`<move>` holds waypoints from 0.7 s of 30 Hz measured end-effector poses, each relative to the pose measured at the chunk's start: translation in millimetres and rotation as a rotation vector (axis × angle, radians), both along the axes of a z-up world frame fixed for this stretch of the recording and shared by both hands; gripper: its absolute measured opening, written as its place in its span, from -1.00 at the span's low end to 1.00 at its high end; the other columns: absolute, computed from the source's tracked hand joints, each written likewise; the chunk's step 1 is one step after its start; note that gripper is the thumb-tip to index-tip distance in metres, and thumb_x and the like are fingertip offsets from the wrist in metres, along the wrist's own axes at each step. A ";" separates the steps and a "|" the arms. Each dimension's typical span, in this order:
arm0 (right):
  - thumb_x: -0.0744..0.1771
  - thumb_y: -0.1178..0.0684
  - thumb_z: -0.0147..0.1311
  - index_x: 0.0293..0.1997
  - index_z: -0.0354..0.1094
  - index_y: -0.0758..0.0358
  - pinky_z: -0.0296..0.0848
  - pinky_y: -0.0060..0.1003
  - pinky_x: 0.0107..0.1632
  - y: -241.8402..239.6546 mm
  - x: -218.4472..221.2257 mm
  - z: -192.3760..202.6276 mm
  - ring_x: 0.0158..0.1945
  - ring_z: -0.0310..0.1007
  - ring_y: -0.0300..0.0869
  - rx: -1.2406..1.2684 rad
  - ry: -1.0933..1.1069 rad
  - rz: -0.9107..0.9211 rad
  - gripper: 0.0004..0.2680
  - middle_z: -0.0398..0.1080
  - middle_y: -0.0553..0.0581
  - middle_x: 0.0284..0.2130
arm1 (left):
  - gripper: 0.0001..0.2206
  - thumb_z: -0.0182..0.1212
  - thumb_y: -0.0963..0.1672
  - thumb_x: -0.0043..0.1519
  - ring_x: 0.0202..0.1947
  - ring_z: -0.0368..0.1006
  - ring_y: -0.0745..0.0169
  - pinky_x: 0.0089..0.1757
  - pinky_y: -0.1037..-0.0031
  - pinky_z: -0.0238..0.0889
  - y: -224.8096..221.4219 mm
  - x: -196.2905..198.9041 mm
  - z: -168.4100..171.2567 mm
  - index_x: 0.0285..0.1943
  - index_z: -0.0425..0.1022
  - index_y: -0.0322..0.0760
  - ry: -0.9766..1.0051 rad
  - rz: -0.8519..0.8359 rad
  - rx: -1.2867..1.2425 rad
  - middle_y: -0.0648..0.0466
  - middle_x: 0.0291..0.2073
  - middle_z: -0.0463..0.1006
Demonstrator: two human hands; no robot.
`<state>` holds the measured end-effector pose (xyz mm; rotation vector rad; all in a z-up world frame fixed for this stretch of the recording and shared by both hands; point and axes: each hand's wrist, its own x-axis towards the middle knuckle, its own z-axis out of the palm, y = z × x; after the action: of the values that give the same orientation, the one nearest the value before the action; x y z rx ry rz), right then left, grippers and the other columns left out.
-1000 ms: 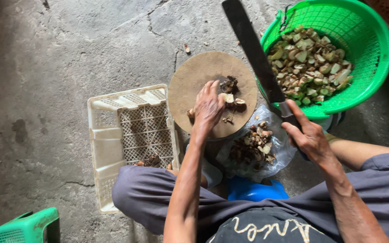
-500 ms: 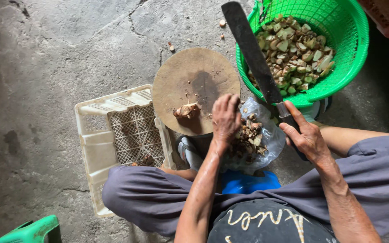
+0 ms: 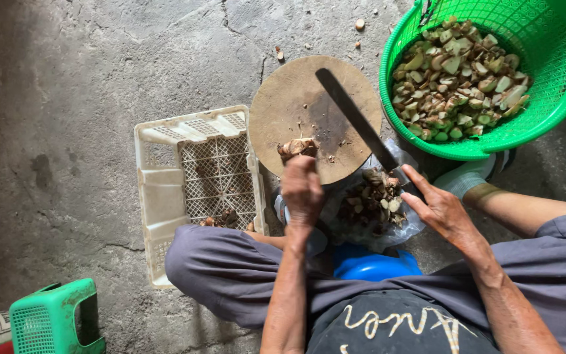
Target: The person sits on a low stool and uses a large knife to chop brown root vegetables on a round wooden cutting board. The chopped pieces are transferred into a green basket, while the remaining whole vegetables are kept in a white crate.
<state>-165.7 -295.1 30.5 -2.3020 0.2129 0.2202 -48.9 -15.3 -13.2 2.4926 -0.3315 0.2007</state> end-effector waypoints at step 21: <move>0.36 -0.03 0.10 0.47 0.06 -0.04 0.53 -0.04 -0.23 84.3 50.7 17.9 -0.30 0.51 0.13 -0.238 -0.200 0.225 -0.53 0.43 0.26 -0.24 | -0.64 0.37 -0.07 0.18 -0.08 0.49 -0.11 -0.07 0.15 0.28 27.4 32.4 -9.3 0.08 0.41 -0.29 0.125 -0.157 0.106 -0.09 -0.15 0.54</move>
<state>-115.0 -210.8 48.4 -2.5656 -0.1297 0.0800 -16.5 12.2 -22.4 2.5545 -0.4940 -0.0371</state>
